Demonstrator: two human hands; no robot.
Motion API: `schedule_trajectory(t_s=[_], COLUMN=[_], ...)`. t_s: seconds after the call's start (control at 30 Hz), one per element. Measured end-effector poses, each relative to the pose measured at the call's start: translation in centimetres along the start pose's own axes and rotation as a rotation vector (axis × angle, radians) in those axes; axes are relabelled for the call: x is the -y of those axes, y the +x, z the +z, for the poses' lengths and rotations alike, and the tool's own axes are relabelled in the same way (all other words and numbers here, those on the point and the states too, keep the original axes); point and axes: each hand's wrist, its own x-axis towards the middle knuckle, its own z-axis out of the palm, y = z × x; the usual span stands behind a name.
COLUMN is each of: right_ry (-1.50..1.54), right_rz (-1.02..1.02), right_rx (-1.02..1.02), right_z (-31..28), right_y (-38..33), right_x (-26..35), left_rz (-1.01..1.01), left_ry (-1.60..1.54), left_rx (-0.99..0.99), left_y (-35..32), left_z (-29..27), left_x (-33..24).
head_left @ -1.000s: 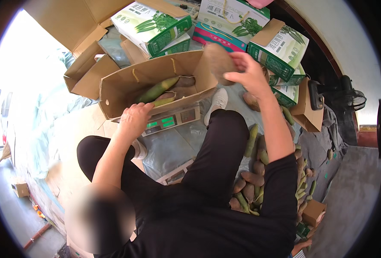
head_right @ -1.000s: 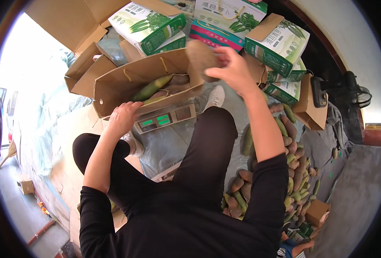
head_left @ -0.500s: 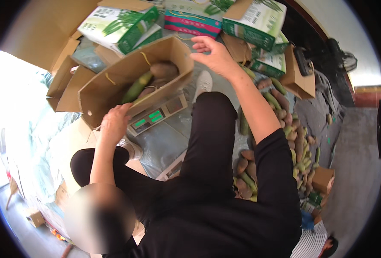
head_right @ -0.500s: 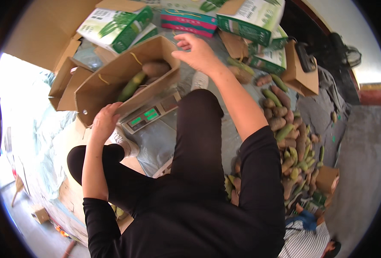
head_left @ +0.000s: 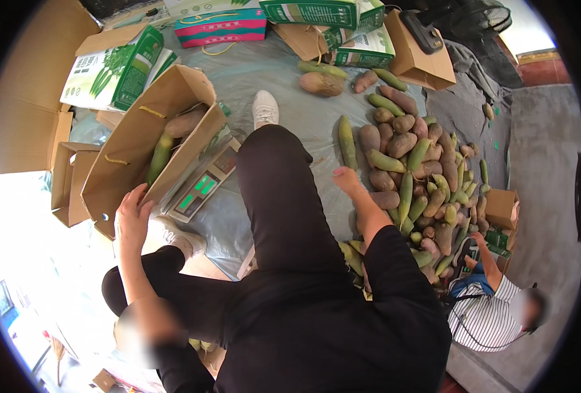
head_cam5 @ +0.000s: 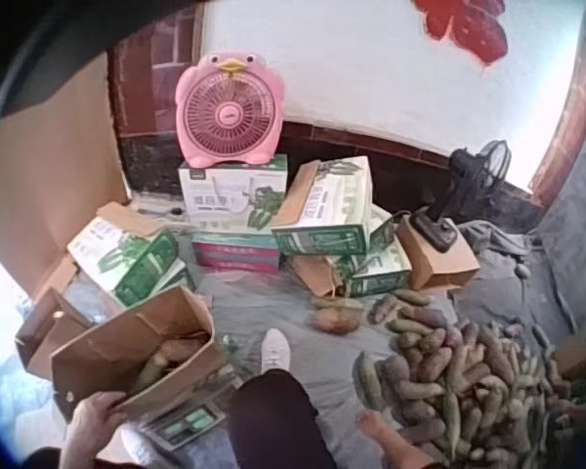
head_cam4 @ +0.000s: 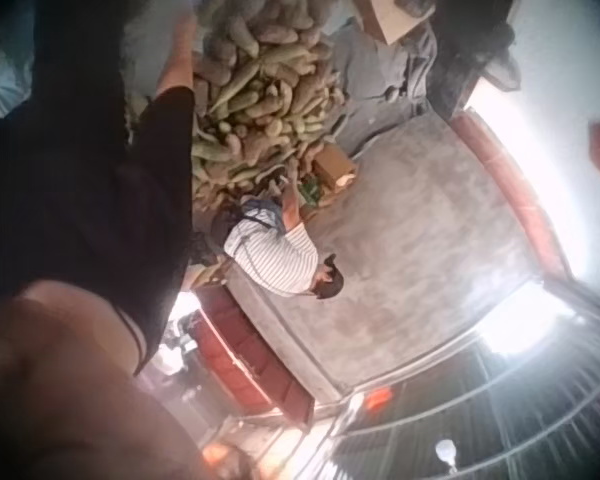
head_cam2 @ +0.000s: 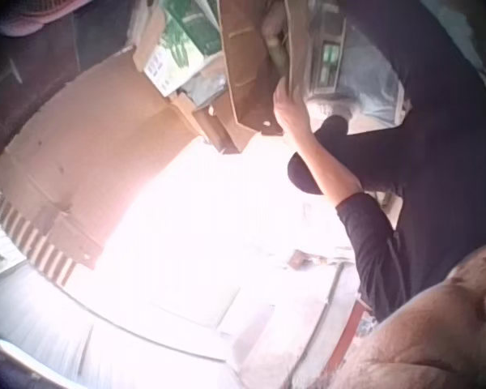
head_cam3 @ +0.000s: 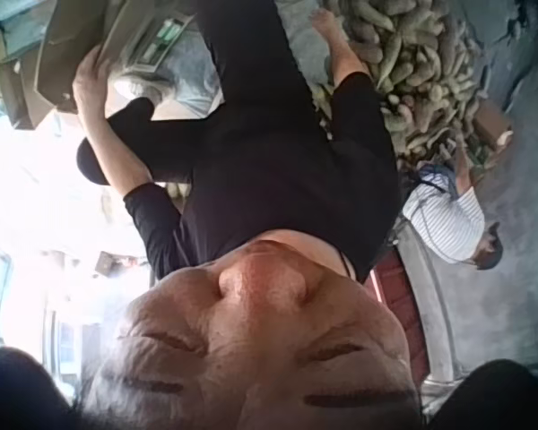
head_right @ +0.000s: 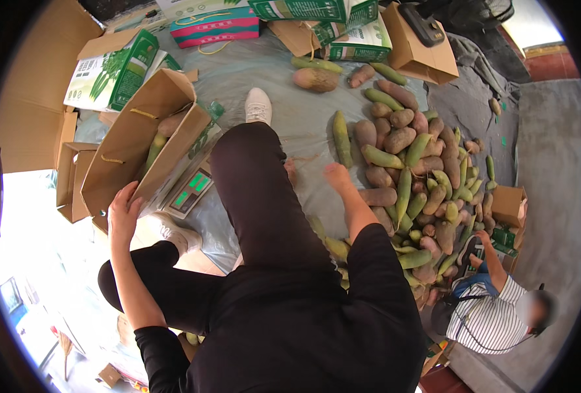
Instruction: Sorting and weighing vegetables into paper bags using a digital scale.
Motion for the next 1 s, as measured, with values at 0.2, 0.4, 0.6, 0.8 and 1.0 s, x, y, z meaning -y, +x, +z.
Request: schedule_trajectory(t_s=[0.2,0.4,0.6,0.8,1.0], right_ry=[-0.038,-0.118,-0.09,-0.035,-0.062], right_rz=[0.169,0.357,0.452,0.403,0.402], right_rx=[-0.095,-0.221,-0.257,-0.25,-0.394], right_z=[1.4,-1.9,-2.7,-0.4,1.7], right_y=[-0.6,1.4,2.7,1.9,2.6], right_x=[-3.8,-4.3,-1.6,-0.8,1.1], left_rz=[-0.061,-0.074,-0.06,-0.059,-0.059], left_ry=[-0.077,-0.024,-0.006,0.007,0.029], left_rx=[-0.021,0.051,0.057,0.063,0.085], left_y=[0.0,1.0,1.1,1.7,2.1], left_z=[0.0,0.2,0.1,0.2,0.4], left_x=[0.1,-1.6,-2.5,-3.1,-3.3])
